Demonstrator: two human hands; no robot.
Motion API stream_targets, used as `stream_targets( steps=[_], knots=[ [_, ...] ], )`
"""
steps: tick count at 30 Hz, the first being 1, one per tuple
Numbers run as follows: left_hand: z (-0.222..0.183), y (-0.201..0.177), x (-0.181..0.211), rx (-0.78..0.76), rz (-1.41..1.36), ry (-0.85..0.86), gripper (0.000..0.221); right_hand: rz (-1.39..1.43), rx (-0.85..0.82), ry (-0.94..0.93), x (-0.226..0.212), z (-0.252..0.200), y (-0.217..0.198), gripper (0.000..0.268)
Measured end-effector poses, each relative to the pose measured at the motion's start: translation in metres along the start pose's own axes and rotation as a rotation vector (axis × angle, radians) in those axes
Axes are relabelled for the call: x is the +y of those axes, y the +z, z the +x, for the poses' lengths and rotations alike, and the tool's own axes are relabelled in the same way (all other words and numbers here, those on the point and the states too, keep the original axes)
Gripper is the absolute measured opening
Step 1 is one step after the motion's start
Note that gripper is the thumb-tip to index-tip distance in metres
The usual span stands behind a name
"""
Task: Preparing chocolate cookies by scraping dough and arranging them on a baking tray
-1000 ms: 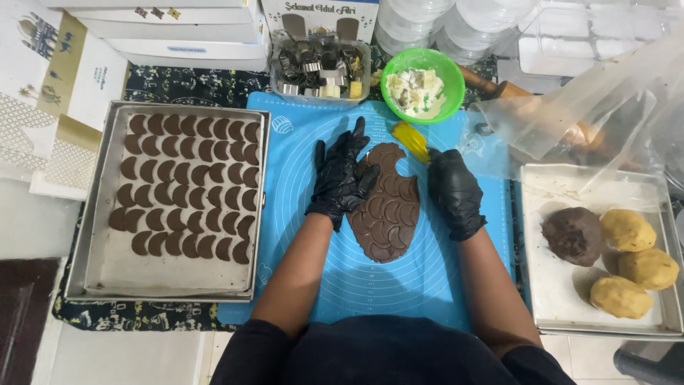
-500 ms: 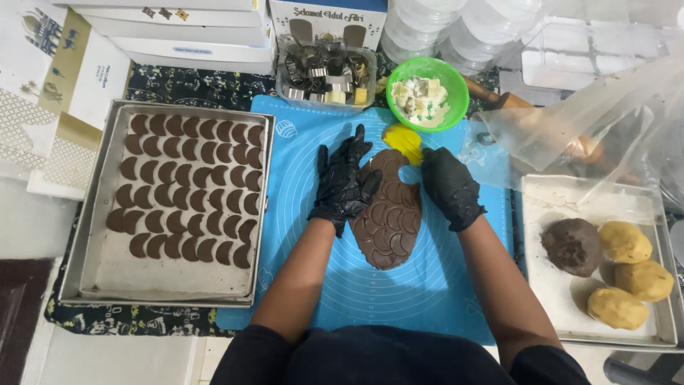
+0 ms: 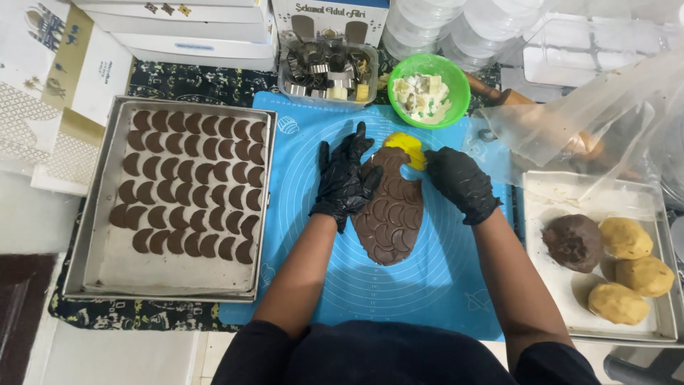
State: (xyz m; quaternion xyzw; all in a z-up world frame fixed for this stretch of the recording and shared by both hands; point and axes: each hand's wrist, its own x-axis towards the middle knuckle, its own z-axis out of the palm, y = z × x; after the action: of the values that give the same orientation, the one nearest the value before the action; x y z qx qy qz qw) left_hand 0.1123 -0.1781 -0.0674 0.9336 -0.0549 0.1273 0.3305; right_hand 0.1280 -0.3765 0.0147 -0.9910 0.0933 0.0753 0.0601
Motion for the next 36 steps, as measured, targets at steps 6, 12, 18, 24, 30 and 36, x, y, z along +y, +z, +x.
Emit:
stream_targets(
  steps=[6, 12, 18, 24, 30, 36],
  knots=[
    [-0.011, -0.08, 0.084, 0.11, -0.103, -0.052, 0.06, 0.026, 0.125, -0.216, 0.032, 0.013, 0.019, 0.063],
    [-0.003, -0.017, 0.015, -0.008, 0.046, 0.067, 0.091, 0.042, 0.212, -0.357, 0.077, 0.03, 0.061, 0.067],
    [-0.003, 0.011, -0.001, 0.075, 0.074, 0.118, 0.087, -0.032, 0.358, -0.526, 0.071, 0.029, 0.05, 0.04],
    [-0.004, -0.022, 0.018, -0.027, 0.108, 0.167, 0.083, -0.131, 0.527, -0.725, 0.064, 0.021, 0.032, 0.031],
    [-0.004, -0.021, 0.016, -0.028, 0.1, 0.162, 0.085, -0.206, 0.527, -0.78, 0.068, 0.027, 0.038, 0.042],
    [-0.005, -0.025, 0.016, -0.029, 0.104, 0.158, 0.084, 0.37, 0.595, -0.402, 0.041, 0.0, 0.049, 0.043]
  ],
)
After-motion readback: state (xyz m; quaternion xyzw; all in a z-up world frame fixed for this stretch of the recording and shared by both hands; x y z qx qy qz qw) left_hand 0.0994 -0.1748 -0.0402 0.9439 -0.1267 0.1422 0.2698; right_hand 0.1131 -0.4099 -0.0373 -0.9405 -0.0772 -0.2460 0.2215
